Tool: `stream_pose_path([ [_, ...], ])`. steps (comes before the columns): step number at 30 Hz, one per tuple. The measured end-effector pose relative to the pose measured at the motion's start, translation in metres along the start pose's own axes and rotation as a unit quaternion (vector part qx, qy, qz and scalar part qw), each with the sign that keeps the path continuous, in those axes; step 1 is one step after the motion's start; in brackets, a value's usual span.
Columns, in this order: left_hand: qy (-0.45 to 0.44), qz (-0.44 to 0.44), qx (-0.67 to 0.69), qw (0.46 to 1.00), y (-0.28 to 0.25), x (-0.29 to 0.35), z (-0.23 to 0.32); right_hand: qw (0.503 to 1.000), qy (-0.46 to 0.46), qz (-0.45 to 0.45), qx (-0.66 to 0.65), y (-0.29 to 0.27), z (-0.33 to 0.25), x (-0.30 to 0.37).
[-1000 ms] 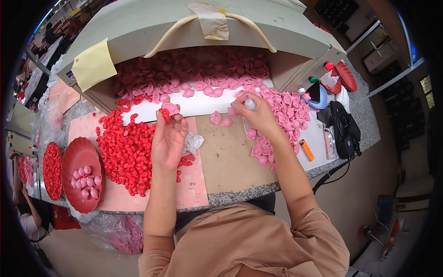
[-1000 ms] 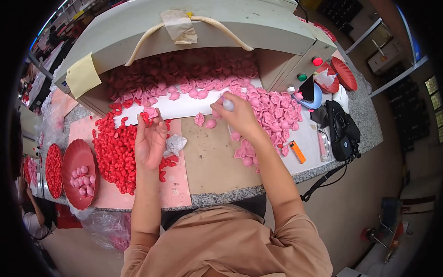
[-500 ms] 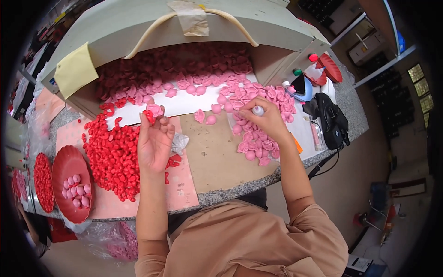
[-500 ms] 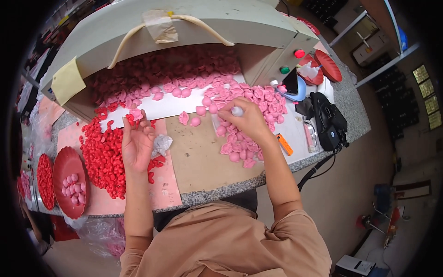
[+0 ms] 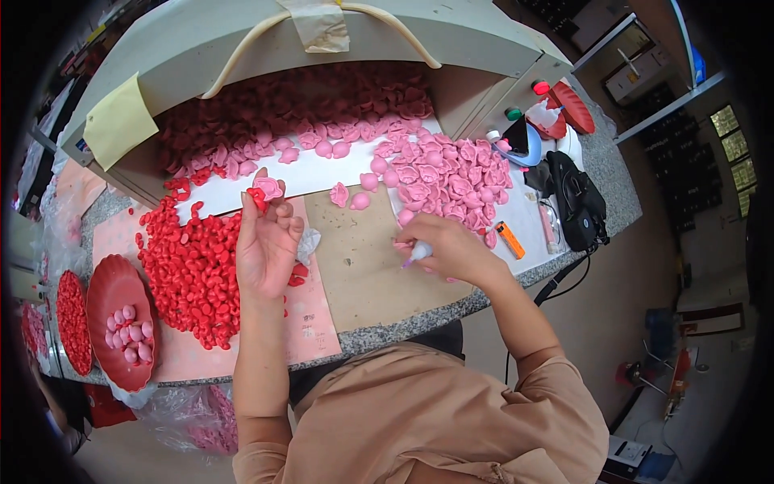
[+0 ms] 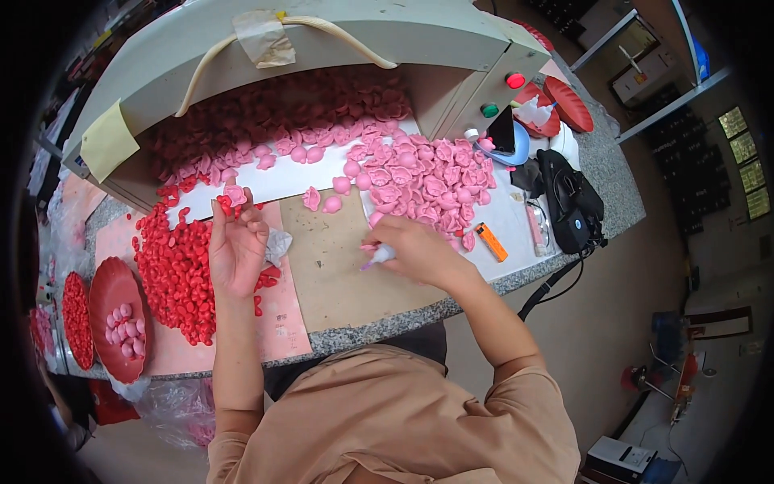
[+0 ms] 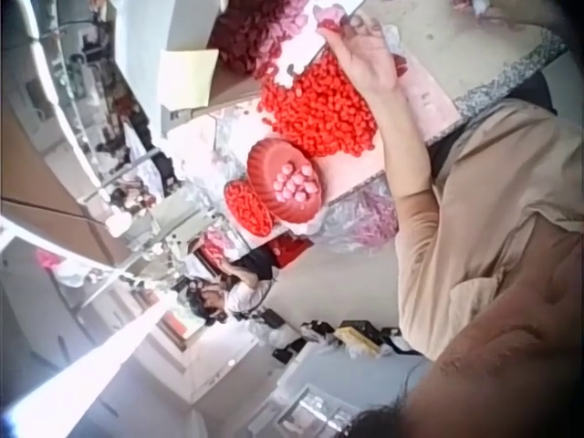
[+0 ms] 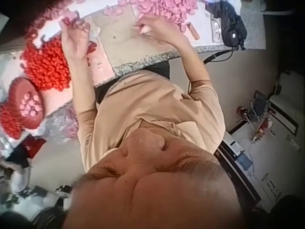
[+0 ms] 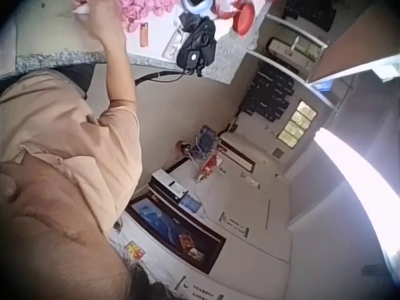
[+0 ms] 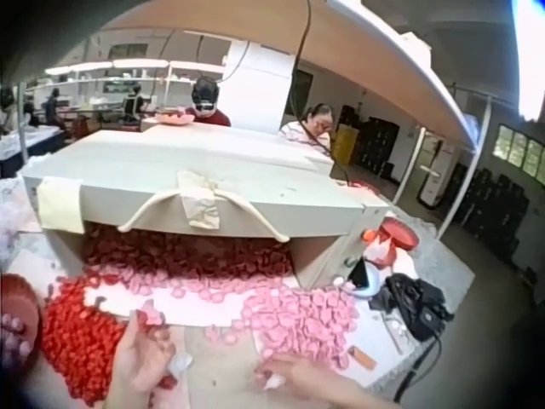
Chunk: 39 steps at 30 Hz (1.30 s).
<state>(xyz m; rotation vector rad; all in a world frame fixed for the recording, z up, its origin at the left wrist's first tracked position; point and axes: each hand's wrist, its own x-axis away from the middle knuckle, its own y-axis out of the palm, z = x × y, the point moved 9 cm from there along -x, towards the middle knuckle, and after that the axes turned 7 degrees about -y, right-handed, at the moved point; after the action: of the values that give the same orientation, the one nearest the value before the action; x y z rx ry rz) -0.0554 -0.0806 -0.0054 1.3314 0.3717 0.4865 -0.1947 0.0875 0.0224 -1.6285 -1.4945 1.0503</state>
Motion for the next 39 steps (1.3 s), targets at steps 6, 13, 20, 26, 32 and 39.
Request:
stream_pose_path([
  [6, 0.009, 0.007, -0.004, 1.0, -0.007, -0.005, 0.003, 0.933, 0.118, -0.04, -0.338, 0.049, -0.007, -0.043],
  [13, 0.017, 0.015, -0.01, 1.0, -0.007, -0.003, 0.006, 0.989, 0.06, -0.002, -0.136, 0.03, -0.001, -0.047],
  [20, 0.003, -0.001, 0.001, 1.0, -0.012, -0.002, 0.003, 0.994, -0.002, -0.005, -0.105, 0.042, -0.023, -0.052],
  [26, 0.001, 0.01, 0.002, 1.0, -0.008, -0.008, -0.003, 0.977, -0.008, 0.017, -0.21, 0.032, -0.004, -0.049],
  [32, -0.008, 0.017, -0.062, 0.998, -0.005, -0.003, -0.005, 0.985, -0.046, -0.038, -0.162, 0.037, -0.028, -0.05],
  [39, -0.045, 0.025, -0.127, 0.991, -0.014, -0.007, -0.022, 0.942, 0.024, 0.151, -0.3, 0.012, 0.002, -0.051],
])
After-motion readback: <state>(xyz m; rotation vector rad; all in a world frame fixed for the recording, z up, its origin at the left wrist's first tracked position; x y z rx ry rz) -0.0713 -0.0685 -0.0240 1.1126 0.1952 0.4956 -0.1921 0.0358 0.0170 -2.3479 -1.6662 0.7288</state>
